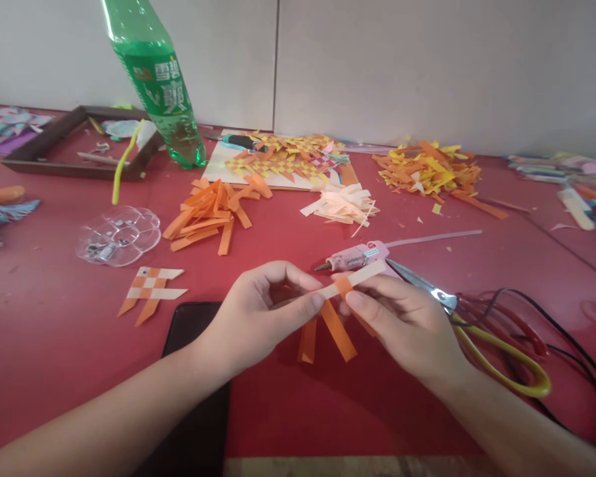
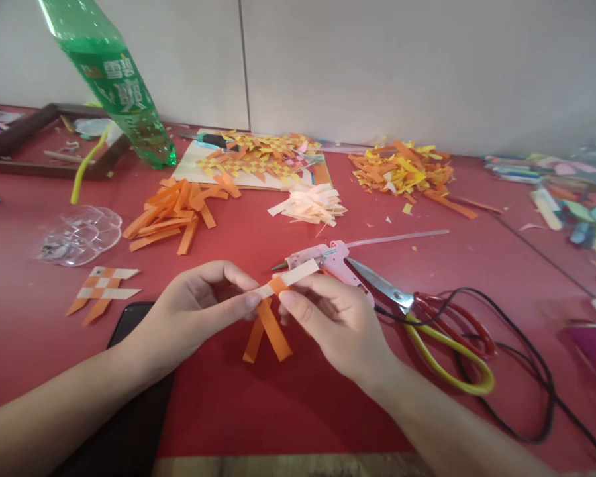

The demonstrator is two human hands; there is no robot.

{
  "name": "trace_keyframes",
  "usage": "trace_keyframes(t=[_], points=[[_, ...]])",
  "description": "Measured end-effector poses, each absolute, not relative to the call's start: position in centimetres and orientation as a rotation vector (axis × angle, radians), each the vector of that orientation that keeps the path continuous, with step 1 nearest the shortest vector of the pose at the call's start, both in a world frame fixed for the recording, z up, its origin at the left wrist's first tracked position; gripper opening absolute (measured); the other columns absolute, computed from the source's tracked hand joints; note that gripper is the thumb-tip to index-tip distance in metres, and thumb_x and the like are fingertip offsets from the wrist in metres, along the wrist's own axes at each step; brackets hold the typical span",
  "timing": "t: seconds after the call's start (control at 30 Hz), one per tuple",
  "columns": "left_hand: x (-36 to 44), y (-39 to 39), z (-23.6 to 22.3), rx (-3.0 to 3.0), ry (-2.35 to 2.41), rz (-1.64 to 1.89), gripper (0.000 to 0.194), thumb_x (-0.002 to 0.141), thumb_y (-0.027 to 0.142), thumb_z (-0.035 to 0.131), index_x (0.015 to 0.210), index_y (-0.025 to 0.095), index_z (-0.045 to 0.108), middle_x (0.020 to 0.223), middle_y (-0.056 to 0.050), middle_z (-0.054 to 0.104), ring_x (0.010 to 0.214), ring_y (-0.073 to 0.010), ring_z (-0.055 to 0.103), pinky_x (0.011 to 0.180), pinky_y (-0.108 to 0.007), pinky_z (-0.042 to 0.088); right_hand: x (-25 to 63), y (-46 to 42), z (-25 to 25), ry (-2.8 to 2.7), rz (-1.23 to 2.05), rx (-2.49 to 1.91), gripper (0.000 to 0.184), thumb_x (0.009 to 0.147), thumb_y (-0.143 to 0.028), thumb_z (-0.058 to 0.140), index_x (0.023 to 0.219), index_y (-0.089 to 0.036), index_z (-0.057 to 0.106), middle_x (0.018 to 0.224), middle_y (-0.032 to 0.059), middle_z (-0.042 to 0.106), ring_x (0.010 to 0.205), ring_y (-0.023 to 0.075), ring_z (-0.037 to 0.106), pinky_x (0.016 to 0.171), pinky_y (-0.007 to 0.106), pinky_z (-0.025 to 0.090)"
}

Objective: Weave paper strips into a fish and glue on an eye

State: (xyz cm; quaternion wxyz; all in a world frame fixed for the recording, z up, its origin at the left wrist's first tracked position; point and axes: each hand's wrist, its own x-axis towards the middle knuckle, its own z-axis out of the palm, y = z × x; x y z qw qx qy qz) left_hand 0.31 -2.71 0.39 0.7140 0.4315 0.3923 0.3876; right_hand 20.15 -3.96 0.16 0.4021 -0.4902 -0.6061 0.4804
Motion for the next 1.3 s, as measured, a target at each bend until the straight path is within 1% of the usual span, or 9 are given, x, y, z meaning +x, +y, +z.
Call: trace_keyframes(t=[0.13, 0.3, 0.43, 0.6, 0.67, 0.8, 1.0, 1.13, 1.3], points=[[0.30, -2.67, 0.40, 0.957, 0.875, 0.874, 0.013, 0.080, 0.025, 0.075, 0.081, 0.015, 0.066, 0.083, -0.001, 0.075, 0.080, -0.0124, 0.070, 0.075, -0.022, 0.055, 20.07, -4.09, 0.36, -1.557, 1.207, -1.277, 0.012, 0.086, -0.031, 0.066, 0.096, -0.025, 0.071, 0.083, 0.0002, 0.073, 0.076, 0.0129, 0.070, 0.066, 0.021, 0.058], [0.24, -2.72, 0.57, 0.969, 0.894, 0.865, 0.013, 0.081, 0.026, 0.074, 0.082, 0.016, 0.066, 0.083, -0.001, 0.075, 0.079, -0.0124, 0.070, 0.074, -0.022, 0.054, 20.10, -3.93, 0.56, -1.557, 1.207, -1.297, 0.011, 0.088, -0.033, 0.065, 0.088, -0.023, 0.068, 0.074, 0.0002, 0.070, 0.066, 0.0126, 0.068, 0.062, 0.023, 0.058], [0.32, -2.80, 0.69, 0.960, 0.888, 0.867, 0.012, 0.081, 0.025, 0.074, 0.081, 0.017, 0.065, 0.084, -0.002, 0.075, 0.081, -0.0140, 0.071, 0.075, -0.023, 0.054, 20.00, -3.86, 0.64, -1.538, 1.216, -1.264, 0.013, 0.089, -0.034, 0.062, 0.085, -0.023, 0.066, 0.071, 0.0007, 0.069, 0.064, 0.0132, 0.067, 0.061, 0.025, 0.058], [0.40, -2.88, 0.80, 0.955, 0.908, 0.885, 0.011, 0.079, 0.020, 0.075, 0.079, 0.016, 0.065, 0.078, 0.000, 0.072, 0.072, -0.0096, 0.068, 0.070, -0.019, 0.053, 19.98, -3.99, 0.59, -1.504, 1.228, -1.247, 0.010, 0.089, -0.031, 0.063, 0.083, -0.024, 0.066, 0.070, -0.0018, 0.068, 0.064, 0.0110, 0.066, 0.062, 0.022, 0.057], [0.42, -2.89, 0.88, 0.957, 0.914, 0.886, 0.011, 0.079, 0.020, 0.075, 0.078, 0.016, 0.065, 0.077, 0.001, 0.072, 0.071, -0.0089, 0.067, 0.069, -0.018, 0.052, 20.02, -4.03, 0.54, -1.501, 1.221, -1.243, 0.008, 0.089, -0.029, 0.063, 0.083, -0.026, 0.067, 0.071, -0.0028, 0.069, 0.065, 0.0102, 0.066, 0.062, 0.021, 0.056], [0.47, -2.87, 1.03, 0.995, 0.943, 0.875, 0.011, 0.078, 0.021, 0.074, 0.077, 0.016, 0.065, 0.078, -0.001, 0.072, 0.072, -0.0103, 0.067, 0.067, -0.019, 0.052, 20.00, -4.04, 0.43, -1.515, 1.196, -1.266, 0.006, 0.088, -0.029, 0.064, 0.085, -0.026, 0.069, 0.075, -0.0022, 0.070, 0.067, 0.0105, 0.067, 0.061, 0.020, 0.056], [0.58, -2.86, 1.10, 1.063, 1.025, 0.843, 0.013, 0.077, 0.024, 0.075, 0.076, 0.016, 0.064, 0.075, -0.002, 0.071, 0.067, -0.0122, 0.063, 0.061, -0.022, 0.051, 19.83, -4.18, 0.21, -1.494, 1.191, -1.266, 0.011, 0.085, -0.031, 0.066, 0.087, -0.022, 0.071, 0.079, 0.0028, 0.073, 0.068, 0.0140, 0.069, 0.059, 0.023, 0.058], [0.62, -2.87, 1.15, 1.066, 1.017, 0.832, 0.013, 0.077, 0.025, 0.074, 0.075, 0.016, 0.065, 0.076, -0.002, 0.071, 0.068, -0.0115, 0.062, 0.062, -0.021, 0.051, 19.71, -4.31, 0.31, -1.467, 1.201, -1.256, 0.009, 0.083, -0.029, 0.068, 0.086, -0.023, 0.073, 0.078, 0.0021, 0.072, 0.066, 0.0129, 0.068, 0.057, 0.022, 0.058], [0.60, -2.93, 1.12, 1.079, 1.018, 0.830, 0.012, 0.078, 0.025, 0.073, 0.076, 0.016, 0.065, 0.076, -0.003, 0.071, 0.068, -0.0120, 0.062, 0.062, -0.022, 0.051, 19.64, -4.21, 0.37, -1.462, 1.238, -1.266, 0.010, 0.082, -0.031, 0.069, 0.086, -0.022, 0.073, 0.077, 0.0025, 0.072, 0.065, 0.0137, 0.067, 0.055, 0.023, 0.057]])
